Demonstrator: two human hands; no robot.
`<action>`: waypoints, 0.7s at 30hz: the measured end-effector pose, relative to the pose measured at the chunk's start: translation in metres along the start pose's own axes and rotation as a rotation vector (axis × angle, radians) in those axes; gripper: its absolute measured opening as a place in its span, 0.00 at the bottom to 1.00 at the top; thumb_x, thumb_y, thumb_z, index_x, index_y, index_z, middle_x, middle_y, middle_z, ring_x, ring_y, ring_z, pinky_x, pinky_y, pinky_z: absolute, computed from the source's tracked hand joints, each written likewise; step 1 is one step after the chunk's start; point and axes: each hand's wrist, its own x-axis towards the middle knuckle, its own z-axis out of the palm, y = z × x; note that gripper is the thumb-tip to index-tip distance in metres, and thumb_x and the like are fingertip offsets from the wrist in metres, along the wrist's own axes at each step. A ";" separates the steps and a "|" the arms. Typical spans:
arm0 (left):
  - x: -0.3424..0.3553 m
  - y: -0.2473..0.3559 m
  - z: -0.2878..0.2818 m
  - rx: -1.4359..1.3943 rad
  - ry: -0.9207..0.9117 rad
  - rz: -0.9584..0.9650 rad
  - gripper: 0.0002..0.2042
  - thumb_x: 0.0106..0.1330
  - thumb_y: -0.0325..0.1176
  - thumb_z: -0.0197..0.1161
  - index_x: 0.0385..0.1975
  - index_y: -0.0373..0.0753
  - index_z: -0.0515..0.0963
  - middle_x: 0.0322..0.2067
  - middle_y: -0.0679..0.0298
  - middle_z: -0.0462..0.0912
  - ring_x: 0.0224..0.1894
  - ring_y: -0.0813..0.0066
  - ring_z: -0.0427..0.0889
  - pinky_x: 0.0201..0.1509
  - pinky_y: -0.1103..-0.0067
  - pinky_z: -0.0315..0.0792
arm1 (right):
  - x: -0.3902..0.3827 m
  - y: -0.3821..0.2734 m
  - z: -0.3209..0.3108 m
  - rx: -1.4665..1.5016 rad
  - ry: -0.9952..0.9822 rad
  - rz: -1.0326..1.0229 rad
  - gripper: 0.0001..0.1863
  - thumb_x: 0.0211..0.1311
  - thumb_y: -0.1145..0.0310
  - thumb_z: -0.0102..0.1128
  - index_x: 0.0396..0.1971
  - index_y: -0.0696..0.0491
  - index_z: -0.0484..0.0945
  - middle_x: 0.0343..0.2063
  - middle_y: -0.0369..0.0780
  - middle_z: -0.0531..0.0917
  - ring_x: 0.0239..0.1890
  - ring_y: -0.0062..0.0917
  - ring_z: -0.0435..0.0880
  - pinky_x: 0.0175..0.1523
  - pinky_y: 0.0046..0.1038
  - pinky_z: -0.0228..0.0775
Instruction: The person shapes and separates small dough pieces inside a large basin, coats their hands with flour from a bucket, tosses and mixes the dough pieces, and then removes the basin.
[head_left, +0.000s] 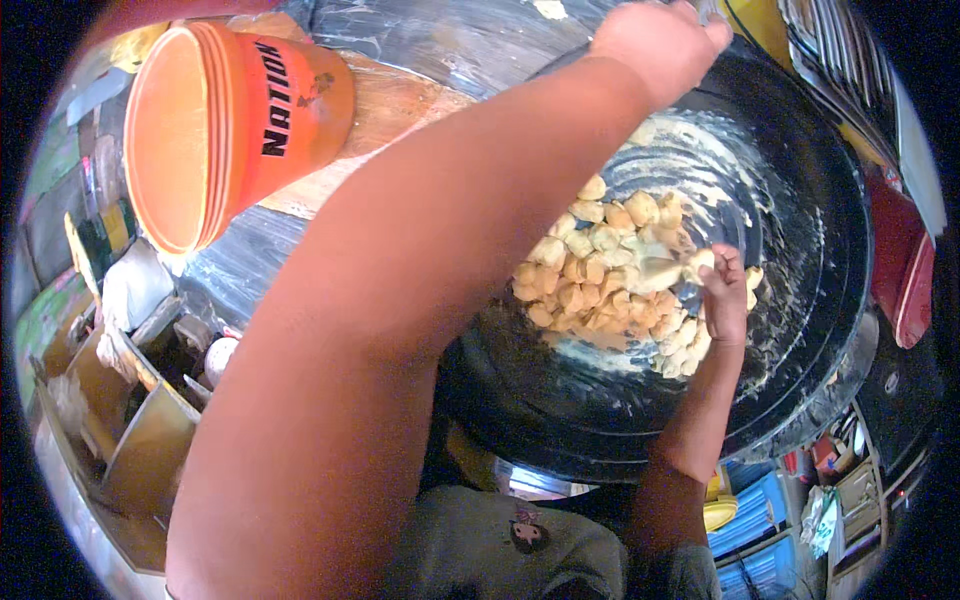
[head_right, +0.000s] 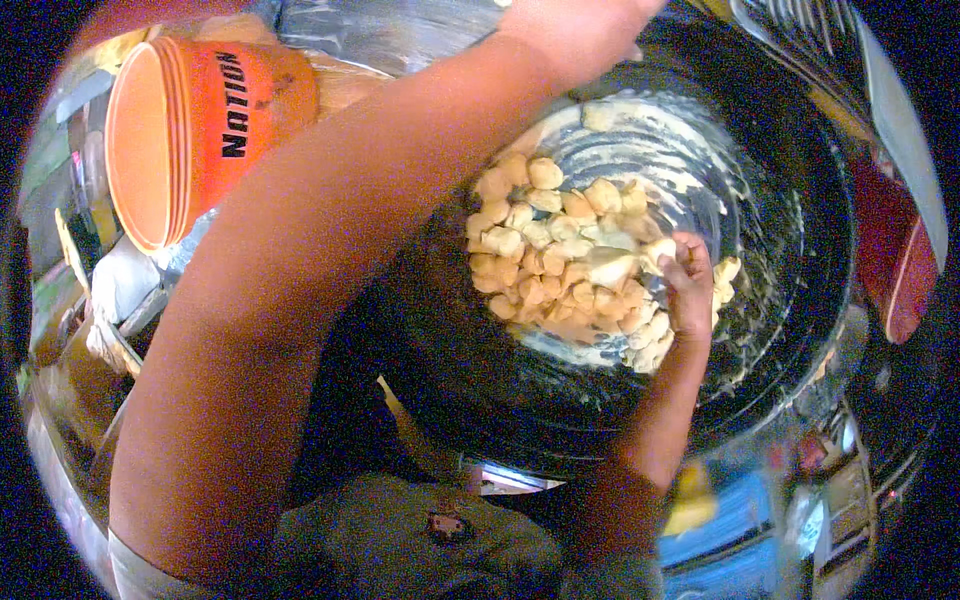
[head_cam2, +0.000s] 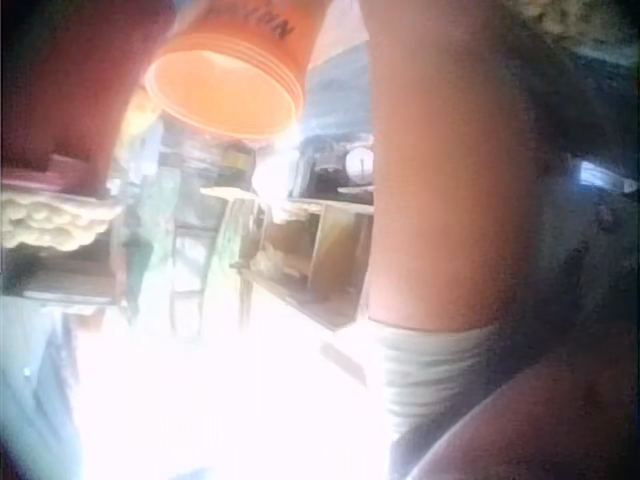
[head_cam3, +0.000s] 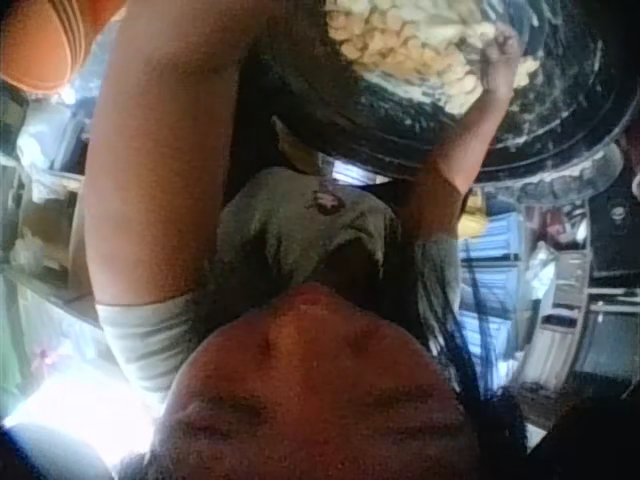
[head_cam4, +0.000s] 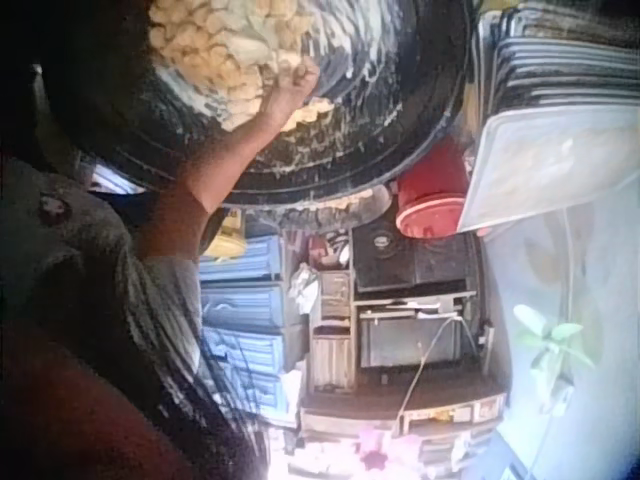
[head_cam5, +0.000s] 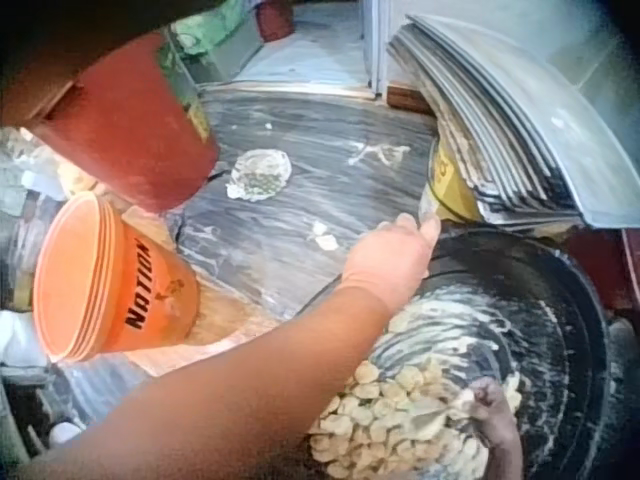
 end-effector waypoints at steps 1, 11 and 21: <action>-0.001 -0.001 0.002 -0.038 -0.007 -0.009 0.12 0.58 0.31 0.49 0.41 0.43 0.73 0.36 0.55 0.77 0.39 0.58 0.79 0.37 0.69 0.75 | 0.003 0.002 -0.006 -0.108 -0.002 -0.085 0.20 0.43 0.74 0.60 0.40 0.53 0.69 0.37 0.35 0.76 0.40 0.24 0.75 0.47 0.24 0.67; -0.008 -0.002 -0.001 -0.026 -0.048 -0.032 0.13 0.58 0.30 0.50 0.42 0.44 0.73 0.37 0.55 0.76 0.41 0.59 0.79 0.41 0.69 0.74 | -0.037 0.016 -0.028 0.662 -0.081 -0.319 0.24 0.52 0.76 0.56 0.52 0.54 0.65 0.46 0.40 0.73 0.49 0.28 0.72 0.54 0.32 0.66; -0.004 0.002 0.006 -0.008 -0.010 -0.014 0.16 0.57 0.29 0.51 0.47 0.43 0.70 0.38 0.55 0.76 0.41 0.60 0.79 0.39 0.70 0.74 | -0.044 0.025 -0.024 0.071 0.183 -0.249 0.15 0.51 0.75 0.57 0.42 0.53 0.70 0.35 0.39 0.77 0.36 0.27 0.77 0.44 0.28 0.71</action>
